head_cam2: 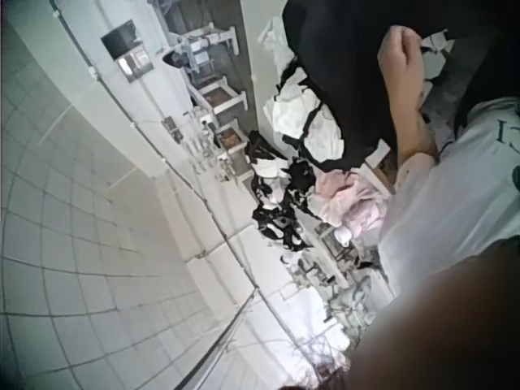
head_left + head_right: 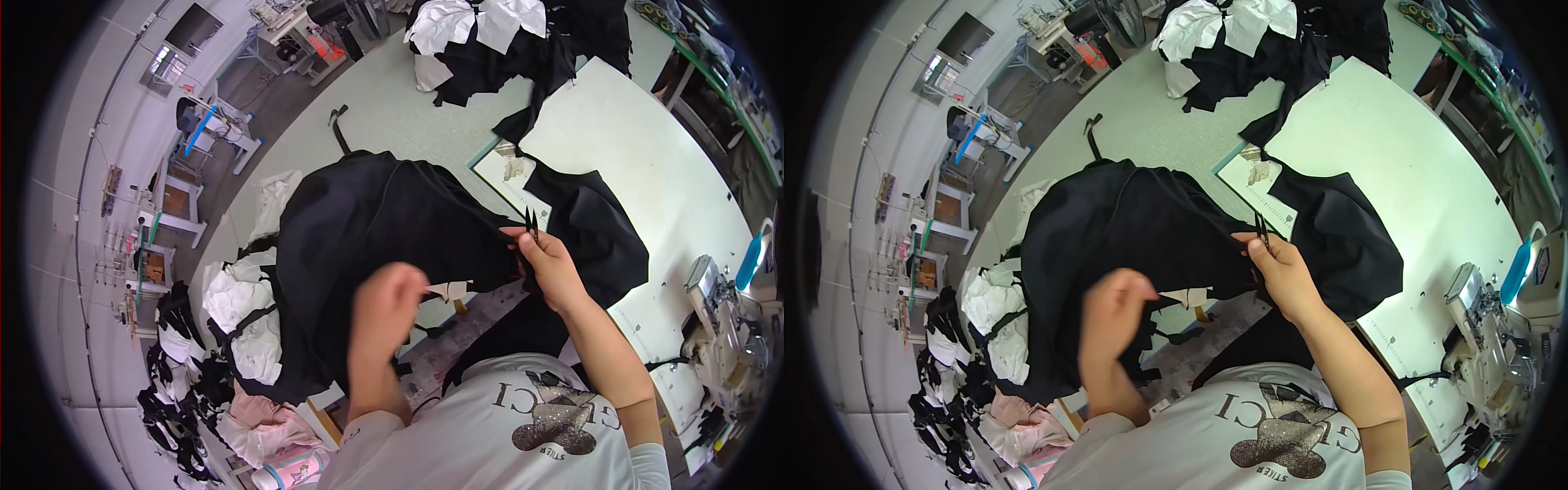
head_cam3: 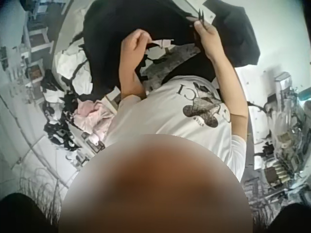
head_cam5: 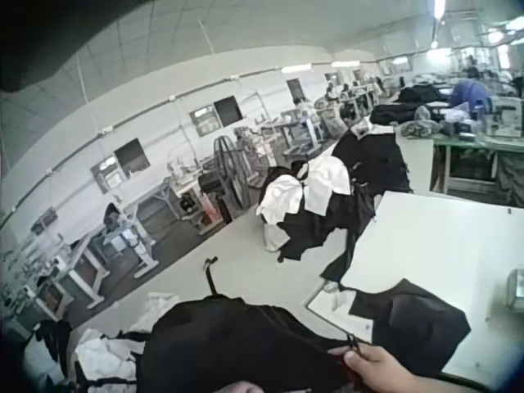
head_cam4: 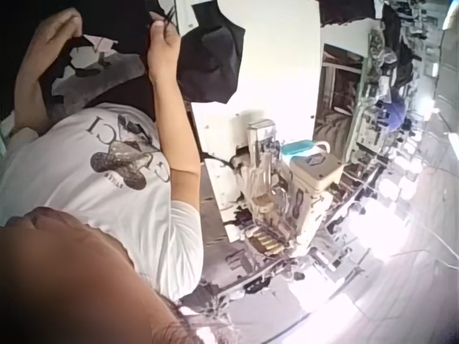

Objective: Trimming excess thread from black fabric garments and using a sewing machine.

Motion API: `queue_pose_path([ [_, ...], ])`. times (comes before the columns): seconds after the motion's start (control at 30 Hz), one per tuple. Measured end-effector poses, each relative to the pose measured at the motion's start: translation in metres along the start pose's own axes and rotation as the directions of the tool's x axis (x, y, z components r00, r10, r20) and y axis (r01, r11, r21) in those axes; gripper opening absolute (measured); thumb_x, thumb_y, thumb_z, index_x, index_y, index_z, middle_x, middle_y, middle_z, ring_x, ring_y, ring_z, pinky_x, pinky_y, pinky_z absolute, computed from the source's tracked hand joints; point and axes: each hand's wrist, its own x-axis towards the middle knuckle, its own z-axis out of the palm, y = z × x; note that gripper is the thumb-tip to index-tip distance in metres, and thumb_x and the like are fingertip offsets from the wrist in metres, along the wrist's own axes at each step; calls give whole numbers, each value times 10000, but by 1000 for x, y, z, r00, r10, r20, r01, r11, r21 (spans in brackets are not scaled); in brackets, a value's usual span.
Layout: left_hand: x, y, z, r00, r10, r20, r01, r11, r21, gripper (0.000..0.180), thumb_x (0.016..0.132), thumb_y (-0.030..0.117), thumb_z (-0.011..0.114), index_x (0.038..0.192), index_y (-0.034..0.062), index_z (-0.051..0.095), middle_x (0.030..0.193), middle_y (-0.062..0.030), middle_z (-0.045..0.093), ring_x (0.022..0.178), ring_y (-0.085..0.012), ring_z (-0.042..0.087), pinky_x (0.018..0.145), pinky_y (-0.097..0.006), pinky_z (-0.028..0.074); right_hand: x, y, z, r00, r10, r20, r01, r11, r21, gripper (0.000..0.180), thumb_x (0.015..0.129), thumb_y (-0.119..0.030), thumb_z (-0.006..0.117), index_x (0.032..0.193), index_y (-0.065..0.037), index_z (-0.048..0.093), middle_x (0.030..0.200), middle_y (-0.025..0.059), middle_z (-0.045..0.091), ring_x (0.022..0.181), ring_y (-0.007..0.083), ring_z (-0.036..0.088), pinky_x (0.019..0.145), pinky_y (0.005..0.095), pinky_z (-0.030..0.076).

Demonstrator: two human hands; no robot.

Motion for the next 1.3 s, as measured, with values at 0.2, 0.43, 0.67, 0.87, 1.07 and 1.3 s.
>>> queue_pose_path([
  [0.2, -3, -9, 140, 998, 19, -58, -60, 499, -865, 174, 911, 3, 563, 1044, 31, 454, 972, -35, 527, 874, -86, 530, 795, -215, 440, -14, 6, 15, 1000, 7, -14, -3, 961, 276, 335, 1005, -267, 456, 1203, -26, 578, 868, -26, 547, 815, 59, 477, 770, 208, 401],
  [0.43, -3, -14, 139, 997, -36, -70, -48, 428, -903, 178, 872, -81, 541, 1014, 20, 504, 967, -52, 567, 903, -100, 560, 818, -217, 445, -20, -8, 10, 990, -119, -82, 106, 984, -142, 302, 993, -241, 478, 1109, 1, 616, 798, -4, 534, 759, 67, 482, 716, 223, 425],
  [0.67, -2, -16, 127, 999, -35, 15, 24, 280, -960, 211, 864, -71, 532, 1057, 14, 538, 1011, -82, 594, 915, -146, 592, 828, -252, 466, -17, -32, -12, 996, -7, 90, 50, 876, -479, 377, 973, -334, 495, 833, -8, 622, 616, -34, 471, 585, 49, 411, 531, 216, 339],
  [0.87, -3, -11, 115, 998, -19, 60, 63, 318, -946, 338, 877, -71, 523, 1209, -10, 517, 1208, -96, 559, 891, -109, 607, 796, -209, 481, -13, -31, -8, 992, 89, 89, -14, 784, -621, 331, 921, -270, 585, 714, -13, 605, 577, -41, 497, 532, 32, 414, 474, 226, 320],
  [1.07, -2, -14, 113, 997, 14, 80, 71, 338, -938, 434, 862, -95, 523, 1285, -7, 476, 1285, -102, 517, 885, -102, 601, 805, -214, 487, -3, -26, 6, 990, 83, 117, 0, 814, -581, 377, 855, -291, 655, 629, 3, 585, 504, -2, 441, 498, 64, 369, 452, 269, 303],
  [1.3, -4, -6, 107, 999, 25, 28, 18, 346, -938, 546, 855, -64, 565, 1374, 3, 410, 1365, -106, 456, 877, -103, 596, 771, -221, 488, -8, -14, 1, 995, -42, 87, 79, 875, -479, 314, 860, -257, 661, 684, -10, 580, 561, -32, 470, 540, 43, 392, 470, 245, 304],
])
